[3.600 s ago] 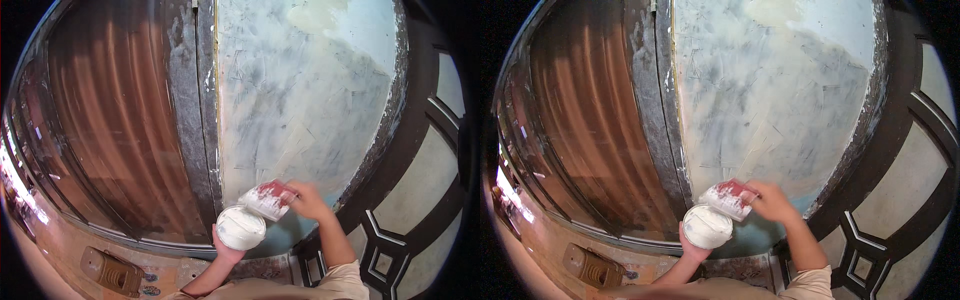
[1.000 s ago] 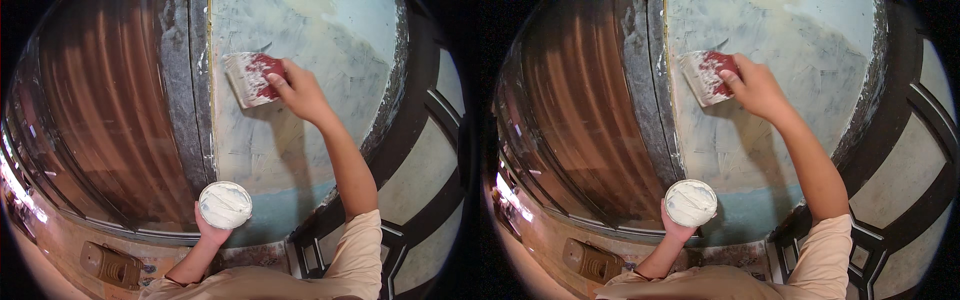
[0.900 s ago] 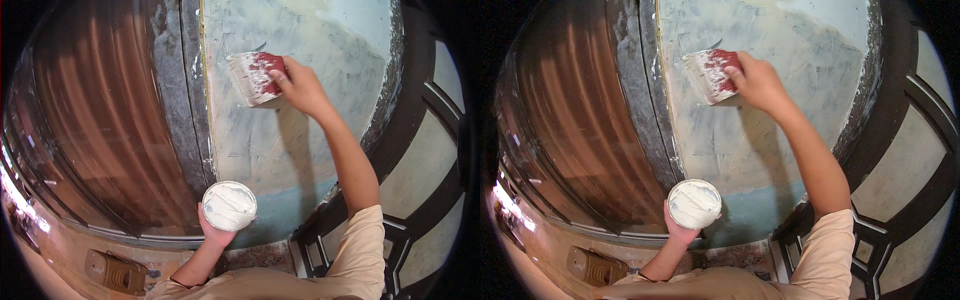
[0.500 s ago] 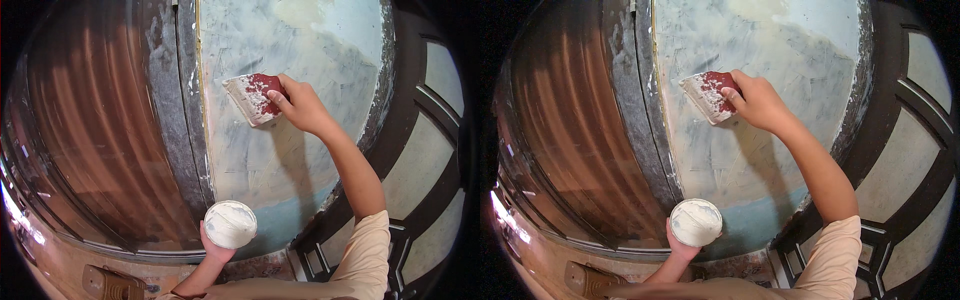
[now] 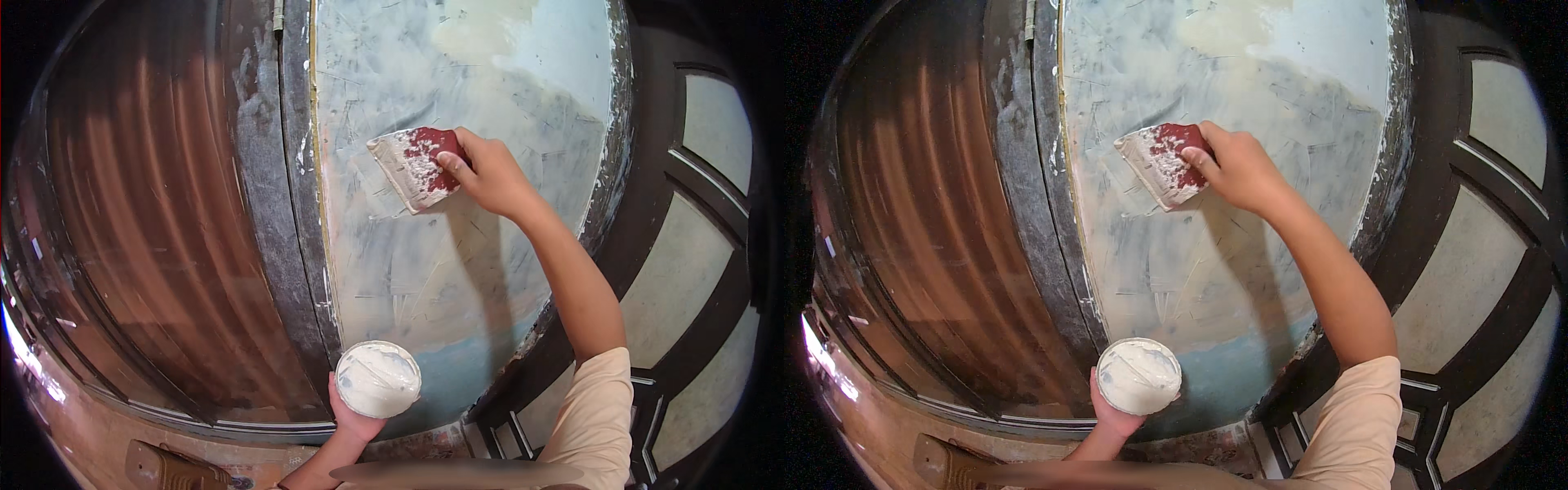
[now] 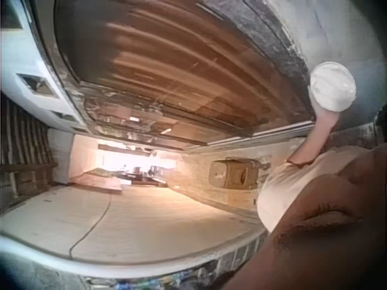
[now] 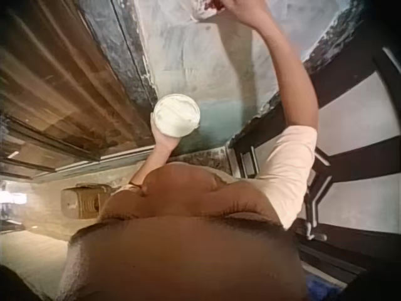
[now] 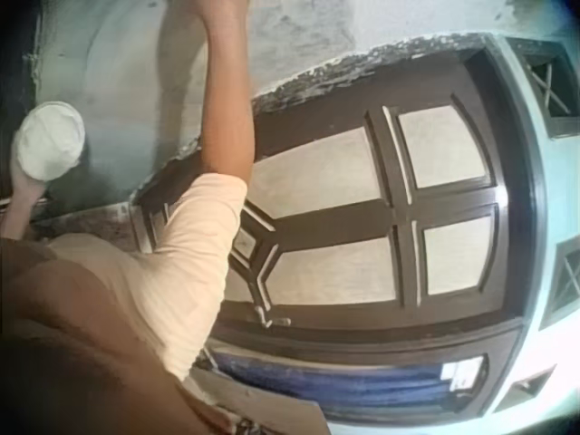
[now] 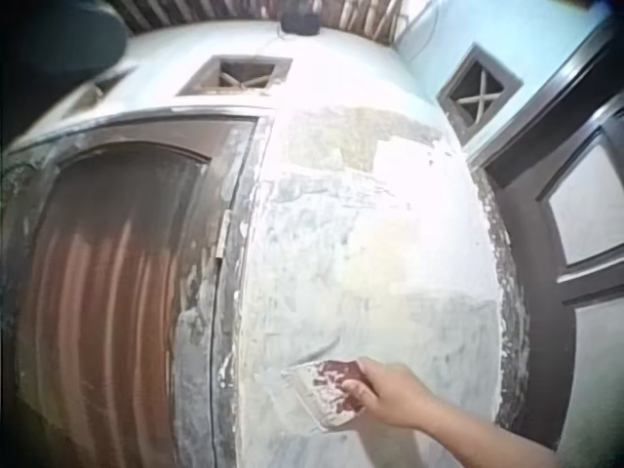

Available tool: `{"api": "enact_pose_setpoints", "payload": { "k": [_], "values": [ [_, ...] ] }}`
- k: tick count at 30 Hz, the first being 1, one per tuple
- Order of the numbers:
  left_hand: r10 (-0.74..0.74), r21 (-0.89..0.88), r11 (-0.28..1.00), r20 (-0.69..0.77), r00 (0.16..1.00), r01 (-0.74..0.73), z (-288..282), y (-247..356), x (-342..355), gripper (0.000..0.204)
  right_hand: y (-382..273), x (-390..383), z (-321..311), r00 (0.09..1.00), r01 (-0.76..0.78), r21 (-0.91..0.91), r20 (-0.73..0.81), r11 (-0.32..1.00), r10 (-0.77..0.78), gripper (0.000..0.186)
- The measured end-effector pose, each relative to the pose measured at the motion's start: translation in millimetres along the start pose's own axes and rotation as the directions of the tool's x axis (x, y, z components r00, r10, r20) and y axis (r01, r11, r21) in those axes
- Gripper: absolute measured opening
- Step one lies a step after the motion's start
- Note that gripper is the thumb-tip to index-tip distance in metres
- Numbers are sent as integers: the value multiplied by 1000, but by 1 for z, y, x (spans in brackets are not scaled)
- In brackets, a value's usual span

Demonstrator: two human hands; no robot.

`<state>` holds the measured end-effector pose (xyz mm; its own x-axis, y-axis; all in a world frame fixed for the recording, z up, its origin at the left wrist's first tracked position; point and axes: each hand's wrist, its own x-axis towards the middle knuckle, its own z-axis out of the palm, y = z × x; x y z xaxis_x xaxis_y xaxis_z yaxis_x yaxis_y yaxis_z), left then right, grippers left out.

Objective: The person applies white wall putty to a wall using a putty knife.

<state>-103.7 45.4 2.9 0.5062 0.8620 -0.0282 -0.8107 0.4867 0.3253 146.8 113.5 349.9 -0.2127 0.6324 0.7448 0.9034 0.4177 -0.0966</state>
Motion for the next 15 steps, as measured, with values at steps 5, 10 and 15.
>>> {"api": "enact_pose_setpoints", "payload": {
  "k": [5,10,15],
  "values": [
    [34,-71,997,83,996,-28,-7,-2,-1,81,57,-7,-54,965,-83,129,-237,988,112,38],
    [62,-138,990,165,984,-39,-1,-3,2,82,60,-26,-78,948,-38,483,-259,875,184,35],
    [66,-93,994,176,982,-50,13,-13,15,80,32,-10,-55,986,33,210,-166,977,3,31]
  ]
}}
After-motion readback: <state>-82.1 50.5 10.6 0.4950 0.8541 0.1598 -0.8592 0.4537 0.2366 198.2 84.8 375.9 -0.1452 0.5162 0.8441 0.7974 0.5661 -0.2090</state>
